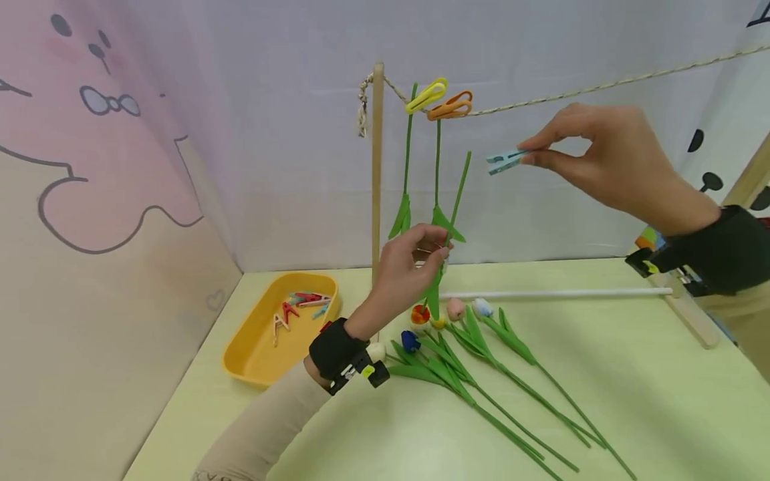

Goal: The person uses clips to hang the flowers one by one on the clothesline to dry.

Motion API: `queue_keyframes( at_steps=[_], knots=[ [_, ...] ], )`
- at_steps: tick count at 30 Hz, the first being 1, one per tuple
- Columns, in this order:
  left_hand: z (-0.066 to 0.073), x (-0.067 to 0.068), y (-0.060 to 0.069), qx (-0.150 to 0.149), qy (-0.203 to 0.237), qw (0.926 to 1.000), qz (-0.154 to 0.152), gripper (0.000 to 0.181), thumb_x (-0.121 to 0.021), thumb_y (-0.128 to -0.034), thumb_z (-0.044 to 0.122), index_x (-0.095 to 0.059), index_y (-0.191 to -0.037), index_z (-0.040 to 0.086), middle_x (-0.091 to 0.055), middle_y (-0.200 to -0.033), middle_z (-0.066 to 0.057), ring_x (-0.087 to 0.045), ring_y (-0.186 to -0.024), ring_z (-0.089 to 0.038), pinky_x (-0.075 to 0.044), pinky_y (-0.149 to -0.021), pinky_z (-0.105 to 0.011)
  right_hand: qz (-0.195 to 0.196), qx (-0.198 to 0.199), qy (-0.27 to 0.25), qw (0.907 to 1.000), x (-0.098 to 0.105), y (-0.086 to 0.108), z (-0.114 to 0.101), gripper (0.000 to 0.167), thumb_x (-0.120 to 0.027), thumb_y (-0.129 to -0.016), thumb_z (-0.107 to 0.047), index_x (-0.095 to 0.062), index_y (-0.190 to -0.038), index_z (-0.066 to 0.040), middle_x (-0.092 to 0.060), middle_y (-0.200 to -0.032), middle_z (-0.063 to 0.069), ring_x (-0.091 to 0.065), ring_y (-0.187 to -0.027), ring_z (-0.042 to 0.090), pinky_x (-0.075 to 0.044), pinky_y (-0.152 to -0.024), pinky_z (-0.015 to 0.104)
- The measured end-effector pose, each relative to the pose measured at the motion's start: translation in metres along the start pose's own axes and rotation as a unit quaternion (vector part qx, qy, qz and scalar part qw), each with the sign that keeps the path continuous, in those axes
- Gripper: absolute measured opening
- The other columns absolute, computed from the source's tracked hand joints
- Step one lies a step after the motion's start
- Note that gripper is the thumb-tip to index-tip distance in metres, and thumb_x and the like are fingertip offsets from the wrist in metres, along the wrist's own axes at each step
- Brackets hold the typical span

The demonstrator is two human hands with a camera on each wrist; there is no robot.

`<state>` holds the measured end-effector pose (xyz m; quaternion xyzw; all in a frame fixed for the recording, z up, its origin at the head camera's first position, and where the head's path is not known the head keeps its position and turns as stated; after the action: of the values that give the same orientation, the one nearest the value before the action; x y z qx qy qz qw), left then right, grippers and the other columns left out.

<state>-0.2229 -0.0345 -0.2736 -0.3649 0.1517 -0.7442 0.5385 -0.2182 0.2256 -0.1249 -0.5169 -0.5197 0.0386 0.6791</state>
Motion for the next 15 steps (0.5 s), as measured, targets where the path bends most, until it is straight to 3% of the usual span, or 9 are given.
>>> queue_keyframes(
  at_steps=[6, 15],
  knots=[
    [-0.002, -0.009, -0.021, 0.005, 0.010, 0.9998, 0.013, 0.024, -0.065, -0.1004, 0.003, -0.064, -0.124, -0.001, -0.071, -0.112, -0.014, -0.067, -0.100, -0.019, -0.055, -0.086, -0.025, -0.002, -0.008, 0.023, 0.9997, 0.009, -0.023, 0.006, 0.021, -0.079, -0.087, 0.001, -0.081, -0.107, -0.005, -0.074, -0.094, 0.007, -0.048, -0.090, -0.014, -0.037, -0.071, 0.014],
    [-0.003, -0.014, -0.053, 0.031, 0.017, 0.9989, 0.031, 0.024, -0.066, -0.0996, 0.001, -0.066, -0.124, -0.002, -0.071, -0.113, -0.012, -0.068, -0.100, -0.020, -0.055, -0.086, -0.023, -0.023, -0.022, 0.041, 0.9986, 0.018, -0.056, 0.017, 0.018, -0.072, -0.094, 0.000, -0.078, -0.111, 0.000, -0.073, -0.098, 0.010, -0.046, -0.087, -0.004, -0.036, -0.076, 0.015]
  ],
)
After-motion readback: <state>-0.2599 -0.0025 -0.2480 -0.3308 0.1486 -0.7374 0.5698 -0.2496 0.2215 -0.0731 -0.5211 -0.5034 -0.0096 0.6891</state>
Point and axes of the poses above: each hand's wrist, its own y-axis away from the middle knuckle, its own x-axis out of the back of the hand, z = x × y, the point moved 3 cm from there along -y, towards the middle knuckle
